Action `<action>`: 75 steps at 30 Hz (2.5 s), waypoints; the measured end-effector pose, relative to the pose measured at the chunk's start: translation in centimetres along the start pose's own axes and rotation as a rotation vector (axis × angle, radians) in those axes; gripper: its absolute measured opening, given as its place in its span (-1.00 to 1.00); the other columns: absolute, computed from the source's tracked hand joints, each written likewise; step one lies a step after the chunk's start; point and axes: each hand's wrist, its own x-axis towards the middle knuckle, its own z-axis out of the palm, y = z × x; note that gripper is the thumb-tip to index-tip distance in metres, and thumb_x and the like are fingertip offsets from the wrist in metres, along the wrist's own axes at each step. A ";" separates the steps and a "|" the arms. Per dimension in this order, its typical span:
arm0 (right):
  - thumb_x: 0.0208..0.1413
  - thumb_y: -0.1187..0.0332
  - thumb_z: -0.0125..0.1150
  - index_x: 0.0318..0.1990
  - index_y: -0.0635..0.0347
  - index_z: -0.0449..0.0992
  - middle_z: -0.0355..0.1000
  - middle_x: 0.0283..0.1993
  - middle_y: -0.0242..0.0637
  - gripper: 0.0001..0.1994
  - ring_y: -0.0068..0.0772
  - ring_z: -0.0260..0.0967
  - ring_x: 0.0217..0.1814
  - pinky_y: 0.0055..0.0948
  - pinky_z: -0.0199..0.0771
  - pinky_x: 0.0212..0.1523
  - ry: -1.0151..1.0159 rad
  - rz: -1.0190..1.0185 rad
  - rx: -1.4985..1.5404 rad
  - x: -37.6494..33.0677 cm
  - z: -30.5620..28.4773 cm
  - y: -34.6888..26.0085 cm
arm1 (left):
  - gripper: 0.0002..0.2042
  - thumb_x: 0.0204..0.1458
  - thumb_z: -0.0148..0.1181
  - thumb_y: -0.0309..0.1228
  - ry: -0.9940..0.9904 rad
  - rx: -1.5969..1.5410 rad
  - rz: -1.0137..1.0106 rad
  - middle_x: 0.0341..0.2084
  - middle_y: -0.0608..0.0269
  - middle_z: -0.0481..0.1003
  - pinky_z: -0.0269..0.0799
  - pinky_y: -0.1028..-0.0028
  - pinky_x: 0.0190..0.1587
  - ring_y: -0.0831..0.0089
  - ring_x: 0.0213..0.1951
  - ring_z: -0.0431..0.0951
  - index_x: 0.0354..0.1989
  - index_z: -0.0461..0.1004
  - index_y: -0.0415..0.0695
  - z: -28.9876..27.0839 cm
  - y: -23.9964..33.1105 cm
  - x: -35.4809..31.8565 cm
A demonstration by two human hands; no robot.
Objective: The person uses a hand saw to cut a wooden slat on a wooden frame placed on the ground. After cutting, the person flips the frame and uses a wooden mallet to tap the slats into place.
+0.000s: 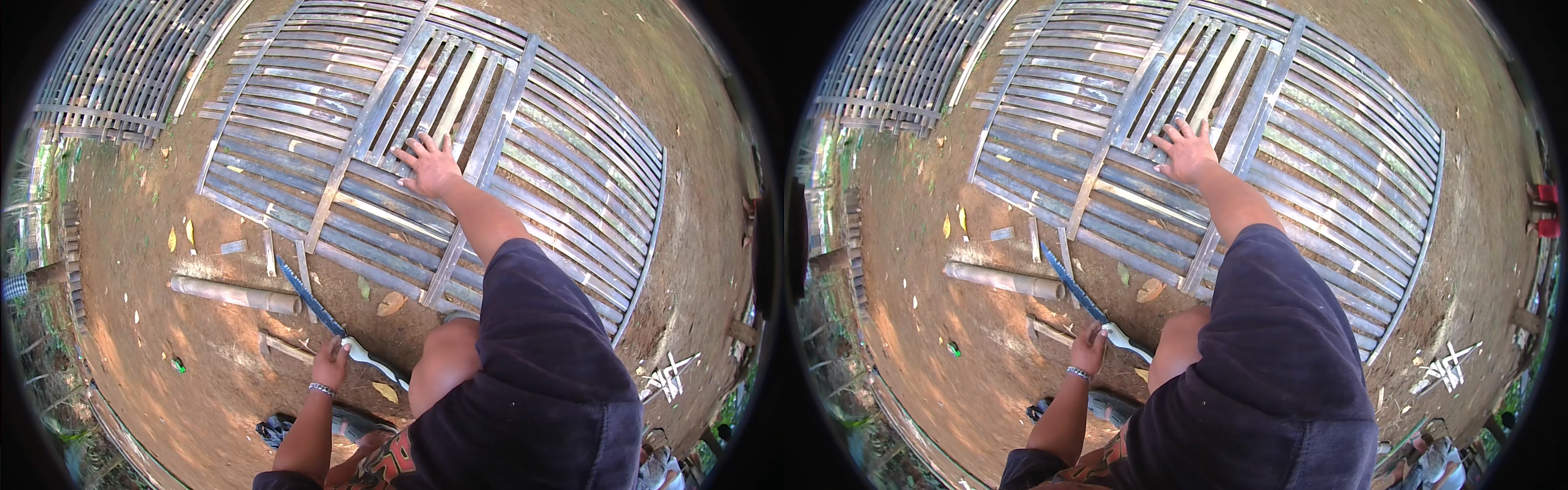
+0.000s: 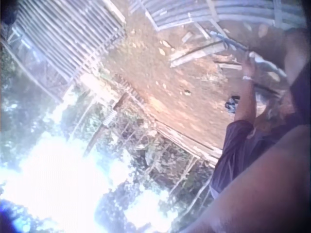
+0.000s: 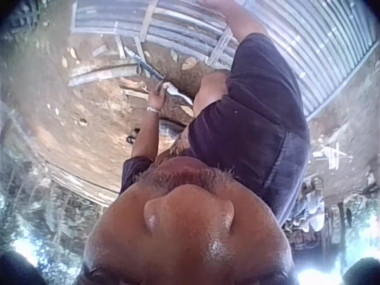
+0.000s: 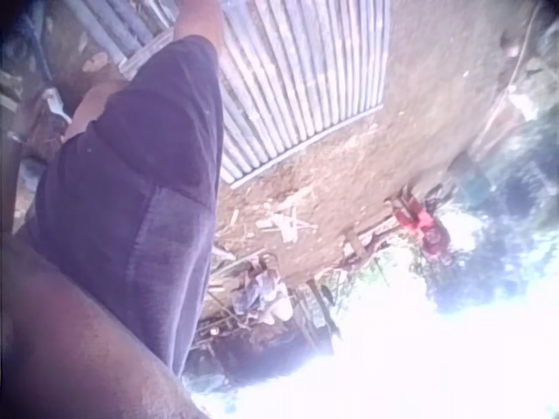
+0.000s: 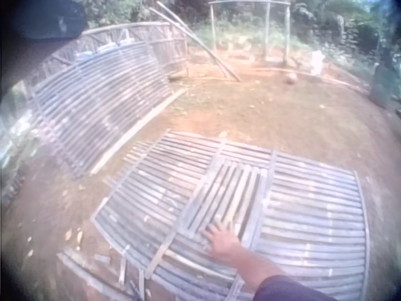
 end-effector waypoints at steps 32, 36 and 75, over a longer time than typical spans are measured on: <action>0.42 -0.17 -0.12 0.61 -0.45 -0.08 -0.04 0.65 -0.38 -0.34 -0.06 -0.30 0.72 0.50 -0.24 0.56 0.001 -0.044 -0.060 0.6 0.2 0.0 | -0.47 0.30 0.26 -0.18 0.053 0.123 -0.137 0.02 -0.12 0.64 0.53 0.35 0.15 0.23 0.06 0.67 0.25 0.44 -0.40 -2.9 -1.9 -0.1; 0.41 -0.14 -0.10 0.60 -0.43 -0.04 -0.06 0.67 -0.41 -0.34 -0.07 -0.33 0.74 0.50 -0.30 0.57 -0.008 -0.034 -0.039 0.5 0.5 0.0 | -0.47 0.30 0.25 -0.19 0.023 0.112 -0.124 0.04 -0.14 0.62 0.51 0.32 0.18 0.19 0.10 0.64 0.24 0.44 -0.41 -3.1 -1.3 -0.4; 0.46 -0.24 -0.41 0.63 -0.30 -0.15 -0.26 0.72 -0.33 -0.32 -0.11 -0.41 0.76 0.34 -0.43 0.62 0.116 -0.038 0.045 17.7 -0.6 -7.2 | -0.52 0.30 0.24 -0.12 0.093 0.067 -0.292 -0.03 -0.11 0.65 0.55 0.30 0.08 0.20 0.01 0.68 0.20 0.50 -0.26 1.7 -3.6 -4.8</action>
